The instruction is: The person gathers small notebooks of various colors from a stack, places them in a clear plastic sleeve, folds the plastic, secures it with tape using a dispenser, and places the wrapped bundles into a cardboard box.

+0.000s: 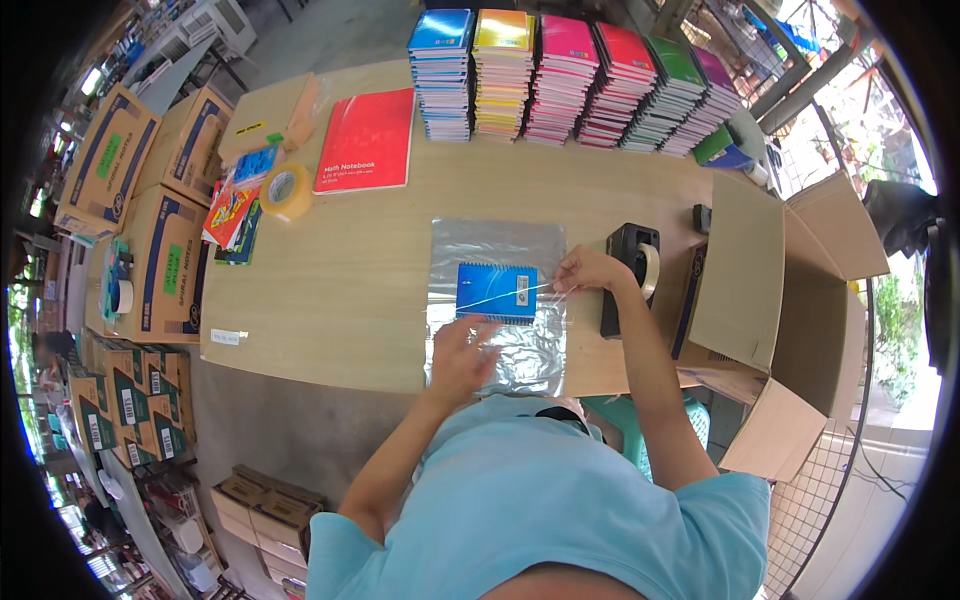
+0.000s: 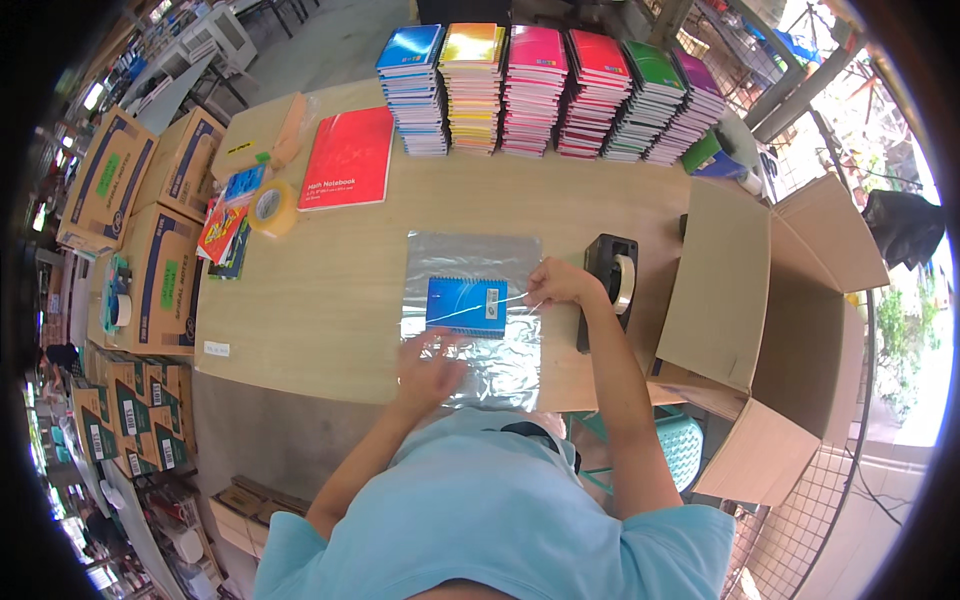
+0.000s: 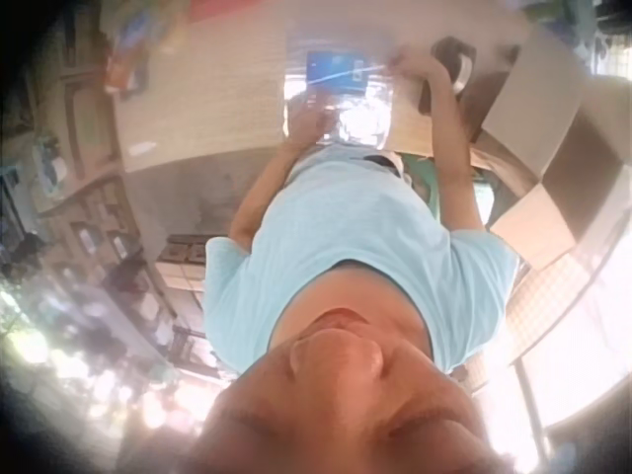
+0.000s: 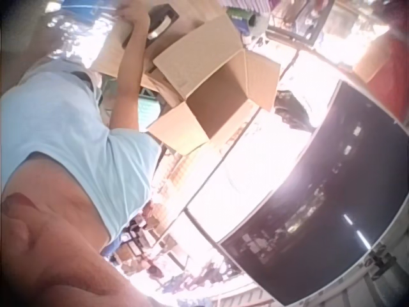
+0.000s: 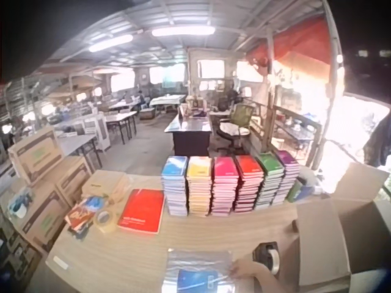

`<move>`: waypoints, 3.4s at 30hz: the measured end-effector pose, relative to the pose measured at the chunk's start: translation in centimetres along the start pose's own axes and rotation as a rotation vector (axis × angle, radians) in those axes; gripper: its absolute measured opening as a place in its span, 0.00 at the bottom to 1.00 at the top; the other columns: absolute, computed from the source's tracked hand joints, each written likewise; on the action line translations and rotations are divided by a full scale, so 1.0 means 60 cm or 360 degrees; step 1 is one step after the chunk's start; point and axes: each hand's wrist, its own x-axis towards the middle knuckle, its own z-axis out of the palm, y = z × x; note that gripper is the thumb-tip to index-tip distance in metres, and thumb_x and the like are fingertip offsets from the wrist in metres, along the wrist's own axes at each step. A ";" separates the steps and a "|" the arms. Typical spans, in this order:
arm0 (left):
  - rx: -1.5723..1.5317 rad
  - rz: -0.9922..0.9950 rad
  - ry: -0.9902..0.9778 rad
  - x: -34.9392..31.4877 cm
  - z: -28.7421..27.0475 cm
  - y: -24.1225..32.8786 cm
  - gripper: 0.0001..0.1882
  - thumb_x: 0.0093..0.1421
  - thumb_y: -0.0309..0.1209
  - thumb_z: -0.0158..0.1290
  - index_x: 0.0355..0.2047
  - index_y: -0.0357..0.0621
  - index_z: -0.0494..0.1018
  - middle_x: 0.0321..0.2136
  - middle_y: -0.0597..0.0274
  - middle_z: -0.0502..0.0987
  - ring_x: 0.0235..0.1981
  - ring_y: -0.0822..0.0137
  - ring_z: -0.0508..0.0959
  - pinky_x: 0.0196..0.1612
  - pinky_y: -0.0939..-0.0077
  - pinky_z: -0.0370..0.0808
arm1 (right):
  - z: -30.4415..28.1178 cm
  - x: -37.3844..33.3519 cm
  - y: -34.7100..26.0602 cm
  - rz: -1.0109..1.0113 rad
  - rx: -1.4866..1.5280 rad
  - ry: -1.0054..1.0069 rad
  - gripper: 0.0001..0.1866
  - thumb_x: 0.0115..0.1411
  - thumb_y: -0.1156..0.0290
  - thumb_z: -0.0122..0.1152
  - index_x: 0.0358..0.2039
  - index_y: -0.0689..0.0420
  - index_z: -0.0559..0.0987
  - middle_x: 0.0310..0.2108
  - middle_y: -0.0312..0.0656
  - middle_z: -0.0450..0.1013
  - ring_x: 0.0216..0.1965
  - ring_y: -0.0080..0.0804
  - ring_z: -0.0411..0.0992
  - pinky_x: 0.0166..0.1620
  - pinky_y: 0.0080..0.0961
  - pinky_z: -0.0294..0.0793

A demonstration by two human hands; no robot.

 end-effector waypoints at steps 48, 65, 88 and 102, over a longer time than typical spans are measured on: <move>0.0359 -0.0436 -0.0134 0.053 0.048 0.052 0.37 0.50 0.45 0.64 0.60 0.48 0.65 0.59 0.41 0.60 0.59 0.42 0.61 0.60 0.30 0.51 | 0.090 0.116 -0.090 -0.0962 -0.1351 0.0809 0.03 0.48 0.73 0.63 0.26 0.54 0.82 0.28 0.41 0.78 0.31 0.43 0.77 0.37 0.38 0.77; 0.0393 -0.0463 -0.0265 0.048 0.056 0.054 0.39 0.51 0.42 0.64 0.62 0.47 0.63 0.61 0.37 0.58 0.63 0.38 0.58 0.62 0.27 0.46 | 0.101 0.098 -0.116 -0.1000 -0.1840 0.0922 0.11 0.49 0.70 0.62 0.35 0.49 0.79 0.33 0.38 0.77 0.43 0.39 0.73 0.52 0.46 0.68; 0.0475 -0.0604 -0.0229 0.049 0.078 0.072 0.38 0.49 0.43 0.65 0.61 0.64 0.64 0.63 0.34 0.52 0.67 0.35 0.49 0.59 0.24 0.47 | 0.153 0.065 -0.088 -0.0900 -0.1631 0.0871 0.16 0.50 0.73 0.60 0.41 0.50 0.82 0.32 0.42 0.75 0.34 0.42 0.77 0.36 0.37 0.78; 0.0464 -0.0701 -0.0265 0.056 0.085 0.078 0.36 0.51 0.40 0.64 0.61 0.60 0.65 0.65 0.32 0.46 0.68 0.33 0.43 0.62 0.26 0.44 | 0.183 0.056 -0.059 -0.0964 -0.1378 0.0968 0.14 0.49 0.73 0.61 0.38 0.50 0.84 0.37 0.38 0.73 0.37 0.39 0.72 0.39 0.33 0.77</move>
